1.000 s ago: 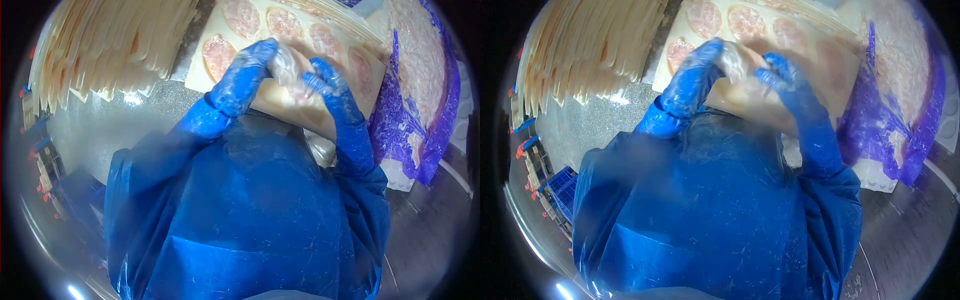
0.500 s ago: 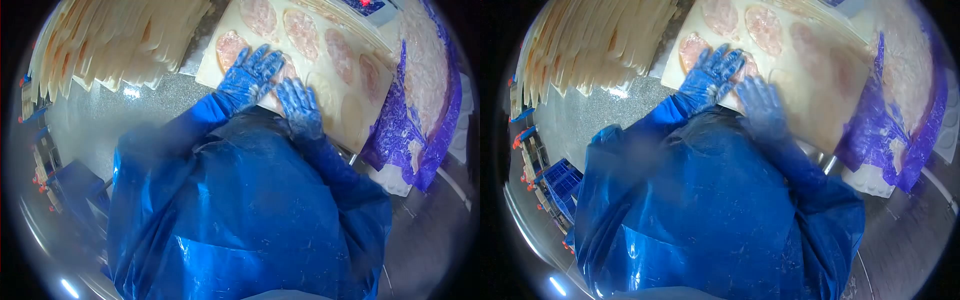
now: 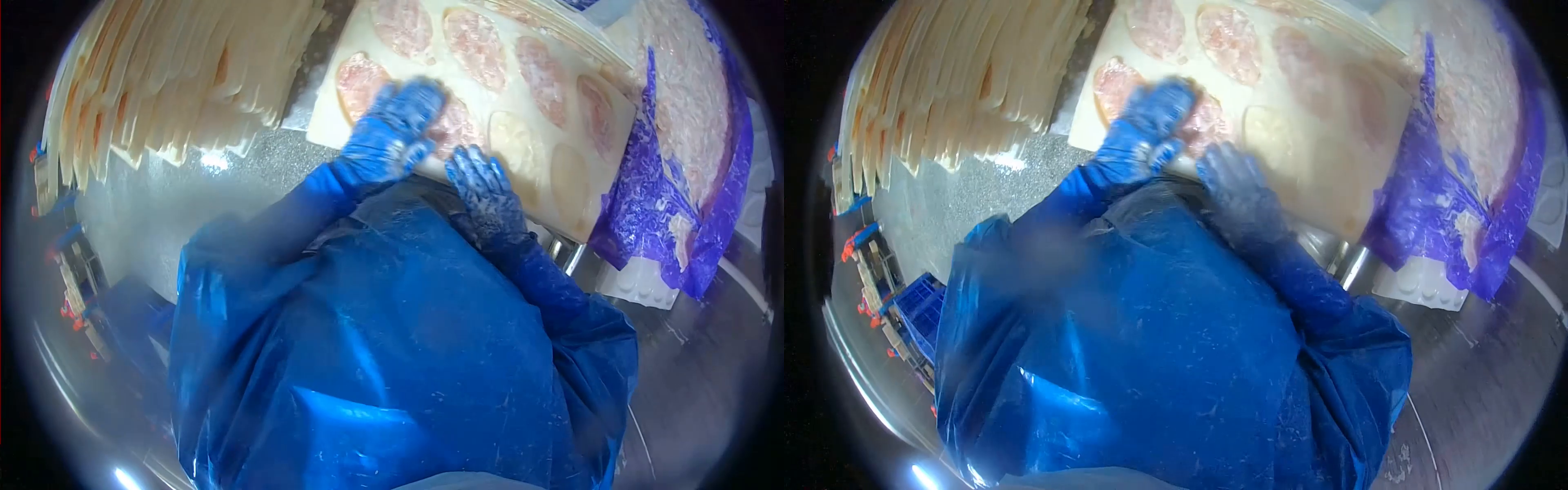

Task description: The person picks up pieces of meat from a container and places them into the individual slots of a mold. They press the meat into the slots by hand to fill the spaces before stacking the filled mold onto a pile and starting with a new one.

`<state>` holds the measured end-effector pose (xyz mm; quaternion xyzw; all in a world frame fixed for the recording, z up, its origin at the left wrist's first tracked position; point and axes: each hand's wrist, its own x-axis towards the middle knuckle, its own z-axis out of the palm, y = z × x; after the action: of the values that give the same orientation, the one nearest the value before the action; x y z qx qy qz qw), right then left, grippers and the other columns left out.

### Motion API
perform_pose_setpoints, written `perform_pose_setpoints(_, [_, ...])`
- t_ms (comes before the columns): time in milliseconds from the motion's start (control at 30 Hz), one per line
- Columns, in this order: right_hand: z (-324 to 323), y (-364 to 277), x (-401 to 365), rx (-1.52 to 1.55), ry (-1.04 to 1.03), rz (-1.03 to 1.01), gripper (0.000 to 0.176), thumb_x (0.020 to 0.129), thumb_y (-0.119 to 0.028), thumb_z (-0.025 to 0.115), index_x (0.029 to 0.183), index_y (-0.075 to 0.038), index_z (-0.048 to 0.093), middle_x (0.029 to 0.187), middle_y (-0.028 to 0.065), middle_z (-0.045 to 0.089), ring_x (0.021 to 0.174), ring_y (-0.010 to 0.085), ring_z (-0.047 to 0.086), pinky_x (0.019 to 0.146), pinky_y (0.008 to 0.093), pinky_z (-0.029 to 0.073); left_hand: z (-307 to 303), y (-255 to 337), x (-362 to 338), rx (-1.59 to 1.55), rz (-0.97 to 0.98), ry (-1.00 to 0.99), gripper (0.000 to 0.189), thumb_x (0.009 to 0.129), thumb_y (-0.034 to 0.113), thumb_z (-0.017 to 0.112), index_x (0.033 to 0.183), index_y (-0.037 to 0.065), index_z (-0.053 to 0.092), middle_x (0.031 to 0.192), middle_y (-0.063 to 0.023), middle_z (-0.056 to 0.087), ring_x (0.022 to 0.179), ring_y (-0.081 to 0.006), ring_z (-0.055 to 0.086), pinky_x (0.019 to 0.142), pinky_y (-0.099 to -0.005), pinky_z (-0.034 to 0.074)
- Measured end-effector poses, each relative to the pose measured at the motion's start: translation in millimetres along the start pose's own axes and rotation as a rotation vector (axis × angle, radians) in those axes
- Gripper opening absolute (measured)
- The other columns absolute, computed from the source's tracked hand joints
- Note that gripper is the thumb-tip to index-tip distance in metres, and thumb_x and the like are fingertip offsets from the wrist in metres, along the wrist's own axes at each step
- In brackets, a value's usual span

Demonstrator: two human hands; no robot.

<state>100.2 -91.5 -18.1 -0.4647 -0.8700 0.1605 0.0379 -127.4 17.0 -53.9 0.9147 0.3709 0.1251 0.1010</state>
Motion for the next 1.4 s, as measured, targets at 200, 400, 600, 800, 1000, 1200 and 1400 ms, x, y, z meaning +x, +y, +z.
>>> perform_pose_setpoints(200, [-3,-7,35,0.257,0.123,-0.043,0.080,0.090,-0.052,0.058,0.151,-0.004,0.039,0.158,0.0162,0.036,0.148,0.0347,0.029,0.122,0.0505,0.020,-27,-39,2,0.111,-0.298,0.191,0.071,0.100,0.037,0.052,0.158,0.006,0.025,0.163,-0.0186,0.026,0.151,-0.0327,0.022,0.121,-0.0529,0.012])
perform_pose_setpoints(400, [-70,88,-19,0.590,0.493,0.126,0.050,0.092,-0.021,0.064,0.139,-0.005,0.055,0.145,0.0158,0.052,0.135,0.0326,0.048,0.113,0.0438,0.038,-20,77,36,-0.044,-0.229,0.081,0.075,0.098,0.036,0.052,0.158,0.004,0.022,0.164,-0.0173,0.023,0.152,-0.0337,0.021,0.123,-0.0495,0.011])
perform_pose_setpoints(600, [-142,299,-90,0.126,0.790,0.747,0.037,0.089,-0.026,0.072,0.116,-0.002,0.068,0.105,0.0157,0.072,0.094,0.0258,0.068,0.085,0.0354,0.052,0,99,46,0.070,-0.274,-0.164,0.079,0.097,0.039,0.048,0.159,0.000,0.015,0.165,-0.0199,0.016,0.153,-0.0358,0.014,0.124,-0.0500,0.006])
perform_pose_setpoints(800, [-108,374,-97,0.001,0.527,0.615,0.031,0.084,-0.022,0.075,0.110,-0.008,0.070,0.097,0.0132,0.072,0.090,0.0251,0.068,0.084,0.0341,0.052,3,101,45,0.142,-0.281,-0.161,0.073,0.101,0.042,0.038,0.159,0.001,0.016,0.165,-0.0183,0.017,0.153,-0.0358,0.015,0.124,-0.0501,0.006])
perform_pose_setpoints(1000, [-128,370,-145,0.792,0.816,0.772,0.020,0.093,-0.011,0.069,0.110,-0.003,0.070,0.102,0.0034,0.071,0.093,0.0131,0.064,0.083,0.0282,0.052,2,105,46,0.137,-0.278,-0.038,0.070,0.100,0.042,0.041,0.157,0.003,0.026,0.161,-0.0188,0.028,0.150,-0.0357,0.024,0.123,-0.0522,0.012])
perform_pose_setpoints(1200, [-99,380,-114,0.223,0.924,0.679,0.042,0.089,-0.024,0.074,0.125,-0.005,0.064,0.115,0.0092,0.070,0.103,0.0208,0.067,0.090,0.0329,0.052,0,108,44,0.116,-0.299,-0.025,0.071,0.097,0.039,0.046,0.157,0.006,0.028,0.162,-0.0177,0.027,0.149,-0.0394,0.024,0.122,-0.0527,0.014])
perform_pose_setpoints(1400, [-113,413,-116,-0.096,0.515,0.766,0.032,0.089,-0.032,0.070,0.114,-0.013,0.070,0.110,0.0150,0.071,0.110,0.0269,0.066,0.093,0.0369,0.051,1,108,45,0.083,-0.320,0.034,0.072,0.093,0.036,0.052,0.157,0.011,0.030,0.163,-0.0149,0.028,0.149,-0.0385,0.026,0.121,-0.0543,0.017])
